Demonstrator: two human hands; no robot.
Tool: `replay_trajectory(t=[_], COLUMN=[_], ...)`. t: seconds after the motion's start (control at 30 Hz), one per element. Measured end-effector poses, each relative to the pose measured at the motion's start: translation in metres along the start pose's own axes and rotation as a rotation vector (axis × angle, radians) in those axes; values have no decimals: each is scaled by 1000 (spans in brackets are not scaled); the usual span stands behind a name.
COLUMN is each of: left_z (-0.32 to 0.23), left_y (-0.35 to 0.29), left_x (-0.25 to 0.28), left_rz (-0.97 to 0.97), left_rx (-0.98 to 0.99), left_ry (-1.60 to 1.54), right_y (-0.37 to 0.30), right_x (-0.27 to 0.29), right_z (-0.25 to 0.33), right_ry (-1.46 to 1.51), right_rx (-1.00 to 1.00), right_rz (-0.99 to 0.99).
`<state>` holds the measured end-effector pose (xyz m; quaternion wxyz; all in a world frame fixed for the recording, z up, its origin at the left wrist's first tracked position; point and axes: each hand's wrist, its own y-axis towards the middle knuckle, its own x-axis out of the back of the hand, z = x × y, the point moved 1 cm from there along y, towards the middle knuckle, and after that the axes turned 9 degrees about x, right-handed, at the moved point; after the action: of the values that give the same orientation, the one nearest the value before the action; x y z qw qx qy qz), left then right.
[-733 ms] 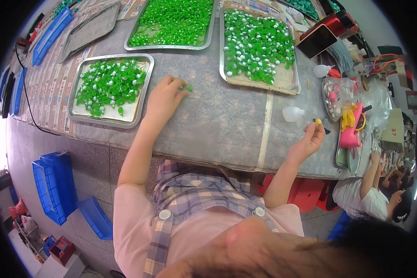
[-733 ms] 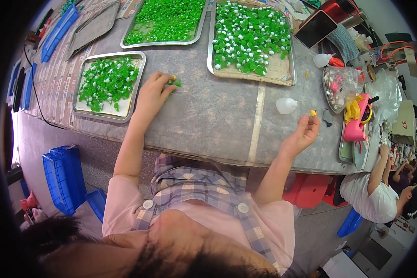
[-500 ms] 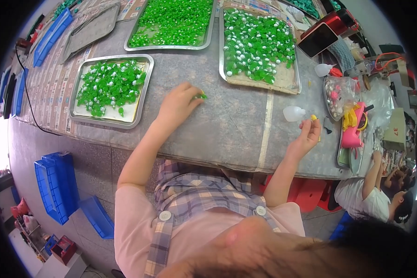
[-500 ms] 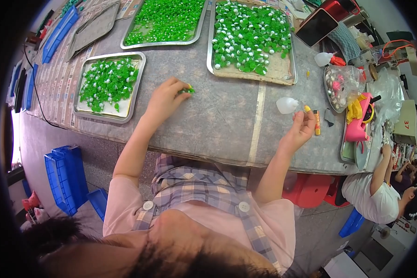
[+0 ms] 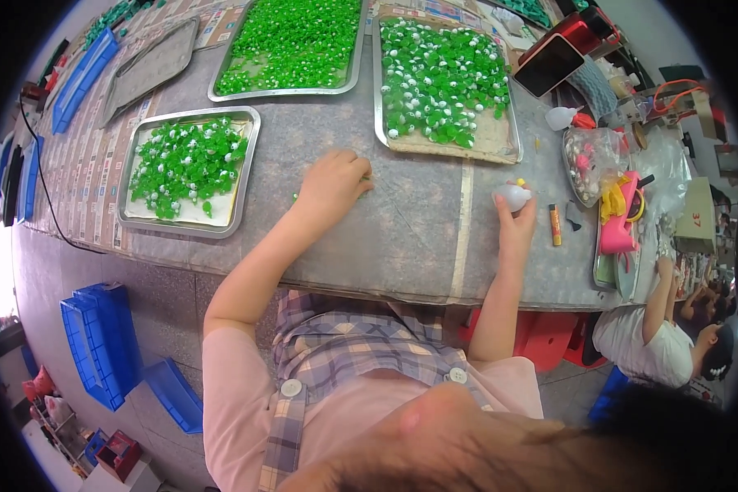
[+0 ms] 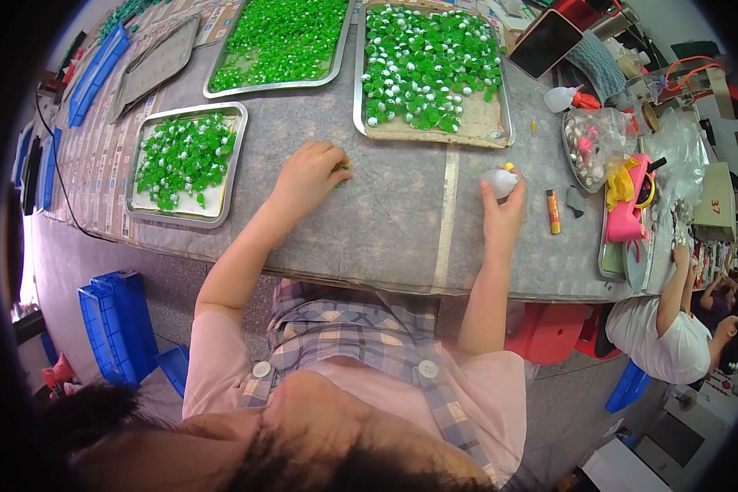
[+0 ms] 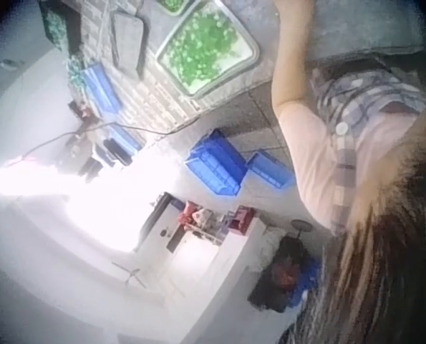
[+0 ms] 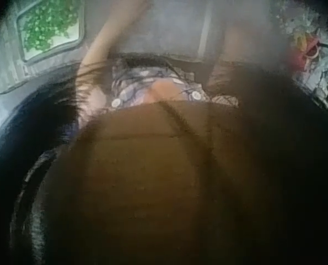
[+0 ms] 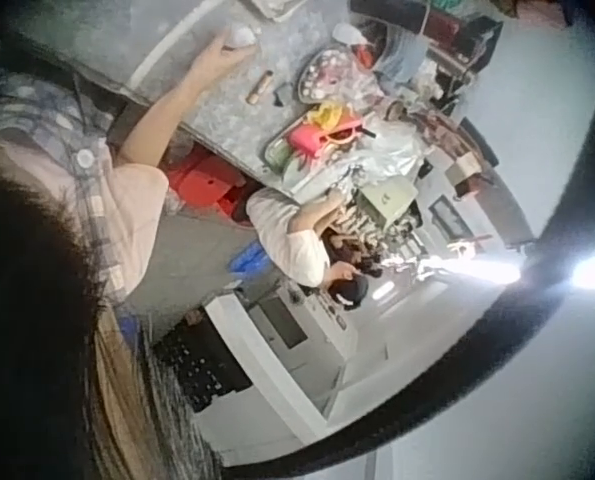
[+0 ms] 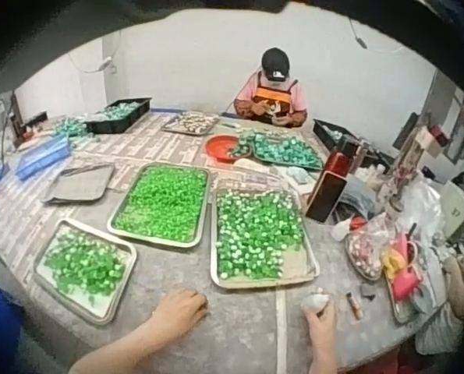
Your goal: The person applies glue from a bottle onto small plastic pieces, attaches small components to them by hand, and places the assembled pieces onto a tray.
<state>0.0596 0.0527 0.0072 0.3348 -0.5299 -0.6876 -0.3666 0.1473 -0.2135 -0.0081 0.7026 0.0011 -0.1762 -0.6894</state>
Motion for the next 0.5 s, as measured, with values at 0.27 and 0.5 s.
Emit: replay_trajectory(t=[0.27, 0.5], left_z=[4, -13], left_y=[6, -29], left_x=[11, 4], left_rz=[38, 137], left_rx=[120, 344], left_ry=[-74, -1076], right_y=[-11, -48], right_x=[-8, -48], right_z=[20, 58], right_ry=[119, 488], right_rx=[139, -6], right_rz=[-71, 243])
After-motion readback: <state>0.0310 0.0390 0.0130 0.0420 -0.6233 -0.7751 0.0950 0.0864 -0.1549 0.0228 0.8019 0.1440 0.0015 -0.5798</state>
